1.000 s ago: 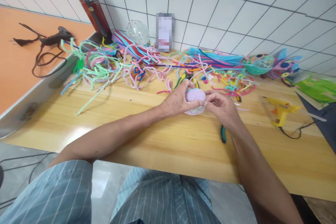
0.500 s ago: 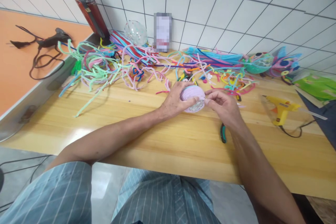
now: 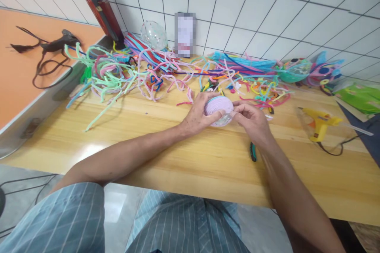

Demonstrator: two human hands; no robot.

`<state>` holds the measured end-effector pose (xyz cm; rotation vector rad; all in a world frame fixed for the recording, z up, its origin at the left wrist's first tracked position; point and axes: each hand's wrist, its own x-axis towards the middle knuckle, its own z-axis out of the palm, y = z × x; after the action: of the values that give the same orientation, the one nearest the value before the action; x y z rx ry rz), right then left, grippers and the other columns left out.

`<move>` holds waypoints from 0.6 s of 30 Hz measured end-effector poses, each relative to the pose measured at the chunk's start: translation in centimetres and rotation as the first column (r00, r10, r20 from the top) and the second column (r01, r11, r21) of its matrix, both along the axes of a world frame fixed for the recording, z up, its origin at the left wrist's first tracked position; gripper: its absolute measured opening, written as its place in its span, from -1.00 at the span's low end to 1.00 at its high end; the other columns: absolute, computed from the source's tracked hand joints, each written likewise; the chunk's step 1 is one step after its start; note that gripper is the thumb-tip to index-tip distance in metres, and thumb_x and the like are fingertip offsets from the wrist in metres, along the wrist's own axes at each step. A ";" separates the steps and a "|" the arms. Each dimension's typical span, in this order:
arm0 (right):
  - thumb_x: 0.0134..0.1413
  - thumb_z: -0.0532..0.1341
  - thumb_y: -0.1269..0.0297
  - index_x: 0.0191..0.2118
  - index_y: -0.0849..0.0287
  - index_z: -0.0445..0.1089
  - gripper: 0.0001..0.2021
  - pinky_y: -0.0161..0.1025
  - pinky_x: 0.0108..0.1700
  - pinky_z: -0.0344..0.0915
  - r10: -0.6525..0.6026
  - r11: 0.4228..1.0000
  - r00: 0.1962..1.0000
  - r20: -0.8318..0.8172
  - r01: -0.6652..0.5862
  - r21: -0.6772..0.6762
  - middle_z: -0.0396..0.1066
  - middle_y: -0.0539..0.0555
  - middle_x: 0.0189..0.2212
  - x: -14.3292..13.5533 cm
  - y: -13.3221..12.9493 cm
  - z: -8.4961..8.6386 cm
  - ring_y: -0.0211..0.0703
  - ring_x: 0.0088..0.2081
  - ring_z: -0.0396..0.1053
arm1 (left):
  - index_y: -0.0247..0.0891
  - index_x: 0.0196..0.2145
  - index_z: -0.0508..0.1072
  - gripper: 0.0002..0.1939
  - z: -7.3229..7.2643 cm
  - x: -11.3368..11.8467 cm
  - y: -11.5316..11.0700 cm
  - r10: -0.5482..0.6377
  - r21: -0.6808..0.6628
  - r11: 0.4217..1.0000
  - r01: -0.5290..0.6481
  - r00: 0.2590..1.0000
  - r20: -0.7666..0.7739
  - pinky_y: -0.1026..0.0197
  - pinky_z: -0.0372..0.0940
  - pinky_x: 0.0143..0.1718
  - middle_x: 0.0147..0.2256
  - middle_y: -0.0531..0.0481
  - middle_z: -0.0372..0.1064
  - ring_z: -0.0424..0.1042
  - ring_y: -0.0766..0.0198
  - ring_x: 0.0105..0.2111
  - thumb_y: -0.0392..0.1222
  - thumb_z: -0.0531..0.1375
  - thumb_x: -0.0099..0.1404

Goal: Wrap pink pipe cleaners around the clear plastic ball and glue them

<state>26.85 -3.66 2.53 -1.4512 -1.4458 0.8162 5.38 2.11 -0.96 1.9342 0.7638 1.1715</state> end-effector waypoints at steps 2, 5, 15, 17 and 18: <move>0.03 0.46 0.03 -0.46 0.06 0.49 -0.74 -0.10 -0.04 0.43 -0.005 1.000 1.000 -0.011 0.004 -0.004 0.54 0.08 -0.09 0.0 0.0 0.0 -0.11 -0.13 0.49 | -0.21 0.20 0.35 -0.41 0.2 0.0 0.1 -0.008 -0.024 1.000 0.008 1.000 -0.005 -0.14 0.29 0.34 0.20 -0.25 0.41 0.39 -0.05 0.26 0.12 0.33 0.37; 0.02 0.46 0.03 -0.45 0.07 0.49 -0.74 -0.09 -0.07 0.42 -0.005 1.000 1.000 -0.012 0.005 0.001 0.53 0.08 -0.09 -0.1 0.0 -0.1 -0.12 -0.16 0.49 | -0.21 0.16 0.33 -0.41 0.9 0.1 0.3 -0.023 -0.093 0.995 0.021 1.000 -0.021 -0.10 0.38 0.26 0.18 -0.25 0.42 0.44 -0.04 0.21 0.10 0.37 0.32; 0.05 0.45 0.06 -0.41 0.06 0.51 -0.78 -0.10 -0.07 0.41 -0.012 1.000 0.999 0.032 0.011 0.021 0.54 0.09 -0.08 0.0 -0.1 0.3 -0.11 -0.16 0.47 | -0.23 0.20 0.43 -0.39 1.3 -0.3 0.9 -0.011 0.013 1.000 0.013 0.994 -0.110 -0.13 0.30 0.36 0.19 -0.23 0.49 0.44 -0.04 0.25 0.11 0.40 0.32; 0.04 0.45 0.07 -0.41 0.06 0.52 -0.78 -0.09 -0.05 0.41 -0.020 1.000 0.999 0.040 0.019 0.021 0.55 0.09 -0.08 0.3 -0.1 0.4 -0.09 -0.12 0.48 | -0.20 0.19 0.47 -0.42 1.0 -0.2 0.9 0.034 0.035 0.999 -0.030 0.995 -0.099 -0.13 0.30 0.35 0.16 -0.19 0.52 0.44 -0.02 0.23 0.11 0.40 0.33; 0.05 0.45 0.06 -0.41 0.06 0.52 -0.78 -0.09 -0.03 0.41 -0.026 0.999 0.999 0.047 0.024 0.028 0.55 0.09 -0.08 0.4 -0.1 0.4 -0.07 -0.10 0.49 | -0.18 0.19 0.47 -0.42 0.8 -0.1 0.9 0.051 0.035 0.998 -0.049 0.995 -0.086 -0.13 0.31 0.34 0.16 -0.18 0.52 0.44 -0.02 0.23 0.12 0.39 0.33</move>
<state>27.25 -3.76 2.88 -1.4745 -1.4660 0.7484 5.24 3.03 -0.19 2.0142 0.8479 1.1426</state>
